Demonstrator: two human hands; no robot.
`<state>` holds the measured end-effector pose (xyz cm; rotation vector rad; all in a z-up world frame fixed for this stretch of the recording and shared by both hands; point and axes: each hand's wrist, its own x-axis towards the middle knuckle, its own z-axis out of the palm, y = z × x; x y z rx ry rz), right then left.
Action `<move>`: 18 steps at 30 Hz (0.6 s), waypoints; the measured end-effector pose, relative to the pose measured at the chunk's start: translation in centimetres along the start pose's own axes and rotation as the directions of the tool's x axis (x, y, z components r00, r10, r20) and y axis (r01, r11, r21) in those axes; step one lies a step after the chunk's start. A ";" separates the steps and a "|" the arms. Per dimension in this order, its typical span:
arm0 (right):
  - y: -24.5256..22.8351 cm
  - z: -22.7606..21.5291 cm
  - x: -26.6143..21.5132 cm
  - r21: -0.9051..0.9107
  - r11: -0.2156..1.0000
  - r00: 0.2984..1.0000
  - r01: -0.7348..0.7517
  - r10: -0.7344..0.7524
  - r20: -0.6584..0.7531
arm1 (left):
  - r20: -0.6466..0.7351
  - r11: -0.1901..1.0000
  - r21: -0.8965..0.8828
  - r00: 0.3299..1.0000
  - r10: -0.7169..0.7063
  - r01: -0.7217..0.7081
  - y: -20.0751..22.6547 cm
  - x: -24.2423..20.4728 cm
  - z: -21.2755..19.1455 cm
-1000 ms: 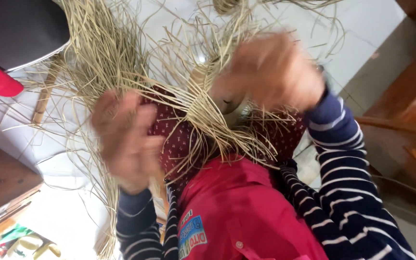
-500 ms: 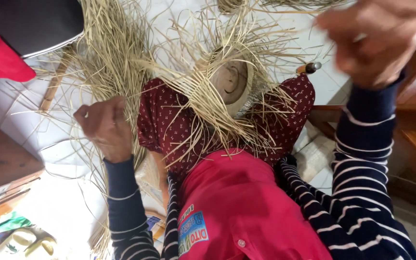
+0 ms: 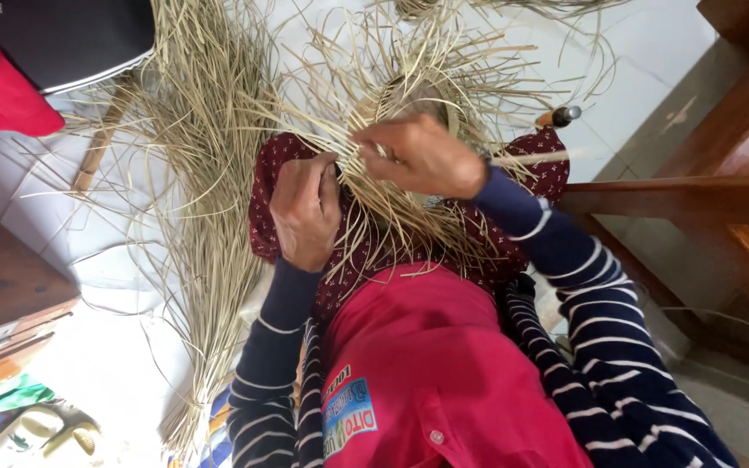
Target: The person weaves strands of dried fiber into a circular hat base by hand.
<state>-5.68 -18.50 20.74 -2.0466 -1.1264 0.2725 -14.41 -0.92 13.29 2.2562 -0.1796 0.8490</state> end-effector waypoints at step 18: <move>-2.6 -2.2 -1.3 0.612 0.790 0.989 0.033 0.062 -0.134 | -0.081 0.879 -0.324 0.915 -0.395 0.350 -5.2 1.1 -7.8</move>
